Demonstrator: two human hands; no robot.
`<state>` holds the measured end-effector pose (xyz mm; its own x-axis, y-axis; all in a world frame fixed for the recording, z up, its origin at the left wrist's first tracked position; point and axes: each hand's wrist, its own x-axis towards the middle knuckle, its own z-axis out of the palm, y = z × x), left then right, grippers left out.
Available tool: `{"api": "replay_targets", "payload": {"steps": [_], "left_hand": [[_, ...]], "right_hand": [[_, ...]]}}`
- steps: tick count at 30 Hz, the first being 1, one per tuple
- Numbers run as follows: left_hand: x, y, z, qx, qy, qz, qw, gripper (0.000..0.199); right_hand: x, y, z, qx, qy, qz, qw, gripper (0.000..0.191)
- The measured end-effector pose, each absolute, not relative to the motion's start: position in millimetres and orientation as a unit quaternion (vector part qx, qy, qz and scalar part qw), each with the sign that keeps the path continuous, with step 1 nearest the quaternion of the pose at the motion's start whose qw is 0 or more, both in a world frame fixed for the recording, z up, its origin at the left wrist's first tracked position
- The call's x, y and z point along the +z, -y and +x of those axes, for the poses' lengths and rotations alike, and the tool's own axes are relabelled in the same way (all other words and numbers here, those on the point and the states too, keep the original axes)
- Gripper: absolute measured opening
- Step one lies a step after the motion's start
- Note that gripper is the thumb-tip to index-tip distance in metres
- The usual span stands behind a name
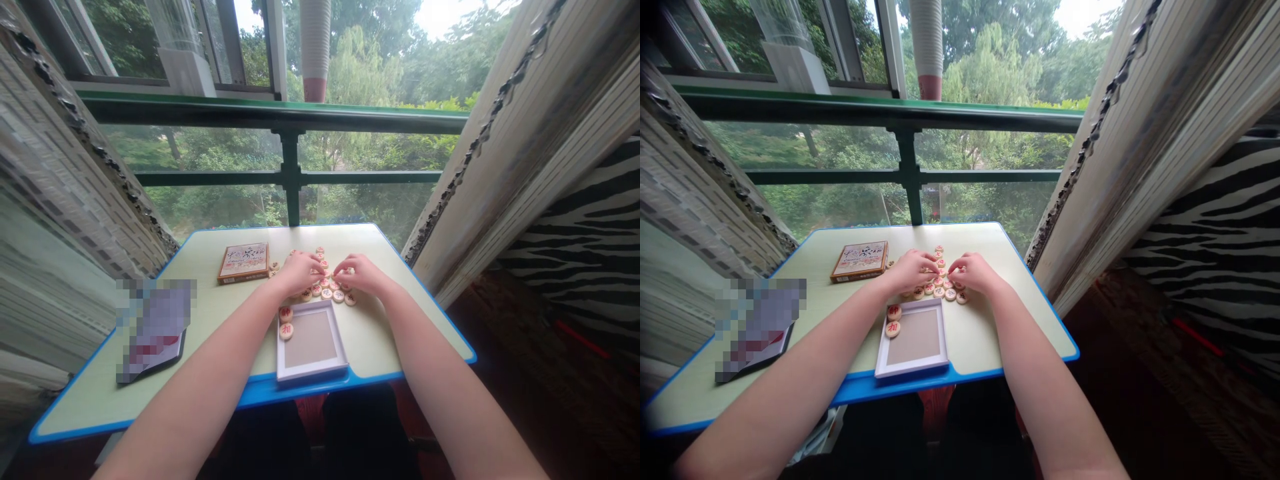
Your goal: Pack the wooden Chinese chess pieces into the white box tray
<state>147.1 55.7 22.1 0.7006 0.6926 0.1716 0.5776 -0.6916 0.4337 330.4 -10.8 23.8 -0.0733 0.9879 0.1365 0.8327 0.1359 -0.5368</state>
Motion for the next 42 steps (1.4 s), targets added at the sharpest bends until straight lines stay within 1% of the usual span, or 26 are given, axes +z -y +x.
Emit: {"api": "replay_targets", "payload": {"steps": [7, 10, 15, 20, 23, 26, 28, 32, 37, 42], "left_hand": [[32.8, -56.0, 133.8, 0.14, -0.333, 0.912, 0.195, 0.018], [32.1, -55.7, 133.2, 0.109, -0.321, 0.922, 0.189, 0.014], [29.5, -57.1, 133.6, 0.083, -0.309, 0.931, 0.174, 0.011], [30.6, -58.8, 131.9, 0.093, -0.32, 0.924, 0.186, 0.018], [32.2, -57.5, 132.2, 0.1, -0.339, 0.916, 0.189, 0.017], [33.3, -55.6, 133.6, 0.07, -0.322, 0.927, 0.181, 0.023], [33.9, -54.7, 134.5, 0.048, -0.315, 0.932, 0.172, 0.025], [36.8, -52.6, 134.5, 0.036, -0.314, 0.934, 0.169, 0.024], [39.6, -50.0, 132.9, 0.033, -0.317, 0.928, 0.193, 0.027], [34.7, -52.0, 134.9, 0.045, -0.333, 0.927, 0.167, 0.026]], "right_hand": [[25.9, 15.9, 322.2, 0.161, 0.751, -0.603, 0.215, 0.019], [22.9, 15.1, 318.3, 0.141, 0.758, -0.602, 0.207, 0.018], [16.0, 11.2, 315.5, 0.122, 0.762, -0.599, 0.216, 0.019], [13.9, 9.2, 314.5, 0.117, 0.773, -0.587, 0.212, 0.018], [14.2, 9.3, 313.3, 0.106, 0.765, -0.599, 0.211, 0.02], [14.7, 9.6, 312.8, 0.092, 0.757, -0.613, 0.207, 0.023], [16.0, 10.0, 314.2, 0.086, 0.756, -0.615, 0.207, 0.022], [23.9, 13.7, 321.5, 0.102, 0.752, -0.619, 0.204, 0.015], [35.7, 21.5, 327.7, 0.154, 0.75, -0.619, 0.176, 0.018], [38.3, 22.0, 324.8, 0.147, 0.744, -0.632, 0.157, 0.016]]}}
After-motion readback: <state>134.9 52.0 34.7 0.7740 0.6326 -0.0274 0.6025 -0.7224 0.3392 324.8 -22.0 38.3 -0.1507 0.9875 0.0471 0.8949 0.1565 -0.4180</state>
